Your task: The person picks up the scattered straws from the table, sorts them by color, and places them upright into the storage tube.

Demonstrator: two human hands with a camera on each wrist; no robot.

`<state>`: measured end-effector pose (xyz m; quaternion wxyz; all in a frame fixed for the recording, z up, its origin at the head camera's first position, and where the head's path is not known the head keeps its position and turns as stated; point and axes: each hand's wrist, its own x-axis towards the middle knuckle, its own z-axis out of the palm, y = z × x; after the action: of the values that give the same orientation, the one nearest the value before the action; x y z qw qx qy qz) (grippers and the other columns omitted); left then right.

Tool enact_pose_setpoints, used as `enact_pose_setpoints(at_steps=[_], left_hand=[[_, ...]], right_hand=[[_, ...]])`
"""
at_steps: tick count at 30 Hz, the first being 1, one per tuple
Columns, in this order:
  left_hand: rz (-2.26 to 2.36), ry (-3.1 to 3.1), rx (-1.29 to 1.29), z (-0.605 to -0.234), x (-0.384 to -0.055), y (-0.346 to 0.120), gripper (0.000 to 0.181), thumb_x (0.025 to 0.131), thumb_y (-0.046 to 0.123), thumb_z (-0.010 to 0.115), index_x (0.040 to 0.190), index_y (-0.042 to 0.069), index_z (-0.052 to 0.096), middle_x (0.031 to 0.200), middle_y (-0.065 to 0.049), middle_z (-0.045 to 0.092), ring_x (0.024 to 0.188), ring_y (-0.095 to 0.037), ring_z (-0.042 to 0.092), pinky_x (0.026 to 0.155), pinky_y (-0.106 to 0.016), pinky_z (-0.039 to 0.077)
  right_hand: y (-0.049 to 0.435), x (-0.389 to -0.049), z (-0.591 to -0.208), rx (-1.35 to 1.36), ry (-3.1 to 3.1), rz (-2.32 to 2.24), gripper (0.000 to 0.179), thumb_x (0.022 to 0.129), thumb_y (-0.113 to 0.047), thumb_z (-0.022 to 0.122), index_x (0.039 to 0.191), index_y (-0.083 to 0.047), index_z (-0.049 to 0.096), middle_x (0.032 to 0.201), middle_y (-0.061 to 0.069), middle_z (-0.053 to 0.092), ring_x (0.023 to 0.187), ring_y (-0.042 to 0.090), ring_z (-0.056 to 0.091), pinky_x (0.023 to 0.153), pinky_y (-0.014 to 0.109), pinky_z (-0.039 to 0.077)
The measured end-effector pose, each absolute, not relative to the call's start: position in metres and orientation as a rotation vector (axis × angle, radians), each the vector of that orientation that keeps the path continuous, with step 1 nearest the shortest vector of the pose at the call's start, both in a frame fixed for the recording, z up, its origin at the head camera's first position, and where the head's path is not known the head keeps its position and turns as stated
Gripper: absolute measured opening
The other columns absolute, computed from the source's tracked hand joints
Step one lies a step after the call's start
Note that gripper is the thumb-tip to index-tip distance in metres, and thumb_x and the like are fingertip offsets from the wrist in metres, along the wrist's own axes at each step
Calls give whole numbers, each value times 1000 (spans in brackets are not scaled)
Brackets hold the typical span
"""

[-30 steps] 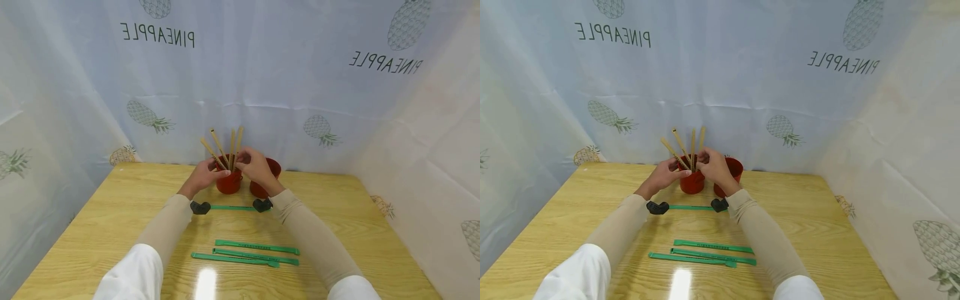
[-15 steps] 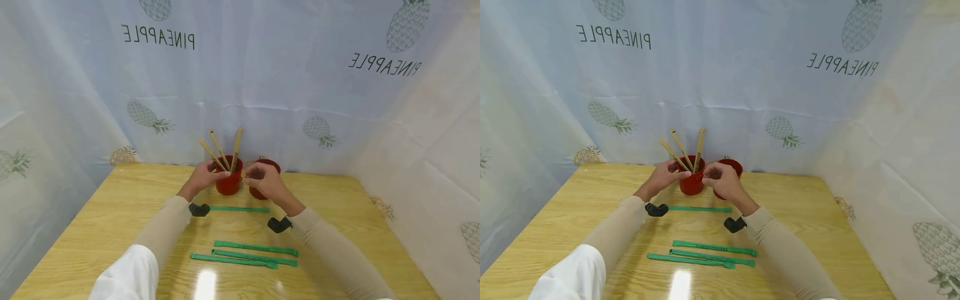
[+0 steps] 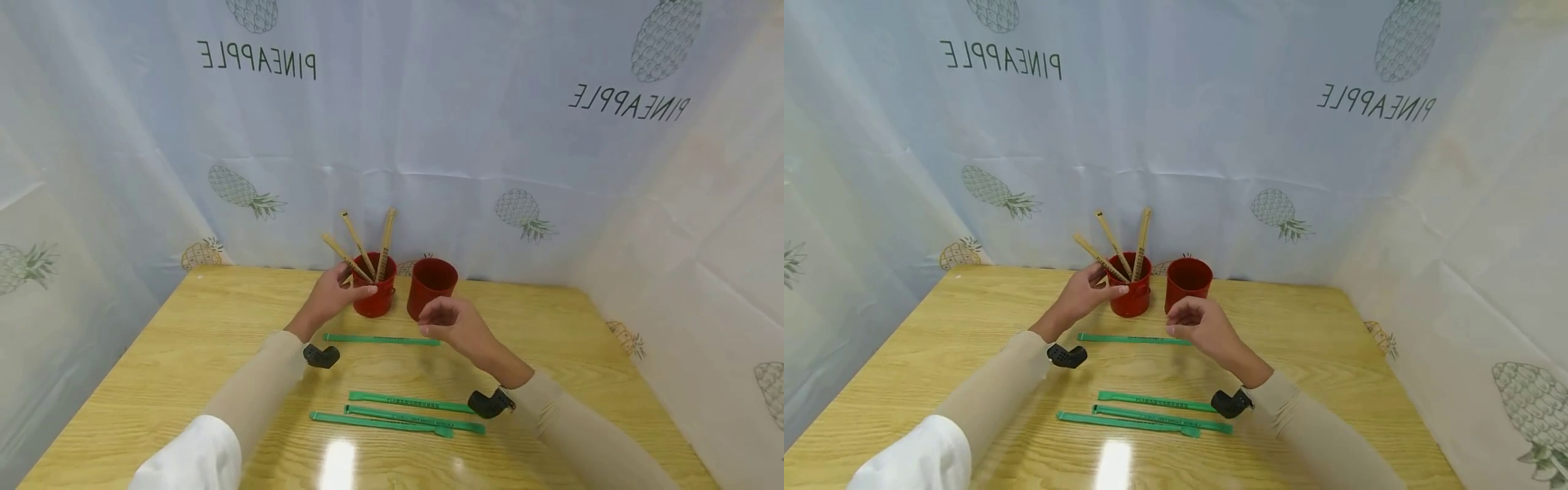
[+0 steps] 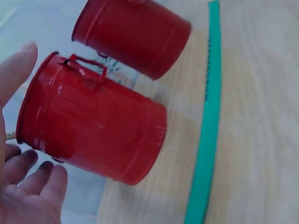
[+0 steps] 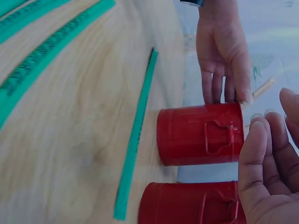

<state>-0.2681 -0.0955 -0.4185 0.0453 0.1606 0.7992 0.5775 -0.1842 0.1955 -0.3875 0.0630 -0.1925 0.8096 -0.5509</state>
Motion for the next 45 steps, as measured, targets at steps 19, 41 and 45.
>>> enact_pose_setpoints(at_steps=[19, 41, 45], left_hand=[[1697, 2445, 425, -433, -236, -109, 96, 92, 49, 77, 165, 9, 29, 170, -11, 34, 156, -34, 38, 124, -47, 38], [1915, 2236, 503, -435, -216, -57, 76, 93, 30, 81, 157, 9, 45, 159, -10, 52, 150, -33, 48, 121, -43, 43], [1914, 2236, 535, -435, -215, -37, 80, 91, 32, 83, 158, 11, 45, 162, -8, 49, 151, -29, 47, 122, -48, 41]], right_hand=[[235, -154, -409, -523, 2416, -1595, 21, 93, -7, 76, 111, 1, 71, 108, 26, 71, 92, 14, 71, 82, 26, 62], [253, -141, -430, -509, 2417, -1483, 13, 91, -3, 77, 103, 3, 74, 101, 19, 75, 89, 13, 69, 78, 24, 60], [255, -140, -435, -485, 2407, -1453, 16, 91, -6, 78, 102, 5, 74, 99, 17, 75, 87, 14, 68, 77, 23, 59]])
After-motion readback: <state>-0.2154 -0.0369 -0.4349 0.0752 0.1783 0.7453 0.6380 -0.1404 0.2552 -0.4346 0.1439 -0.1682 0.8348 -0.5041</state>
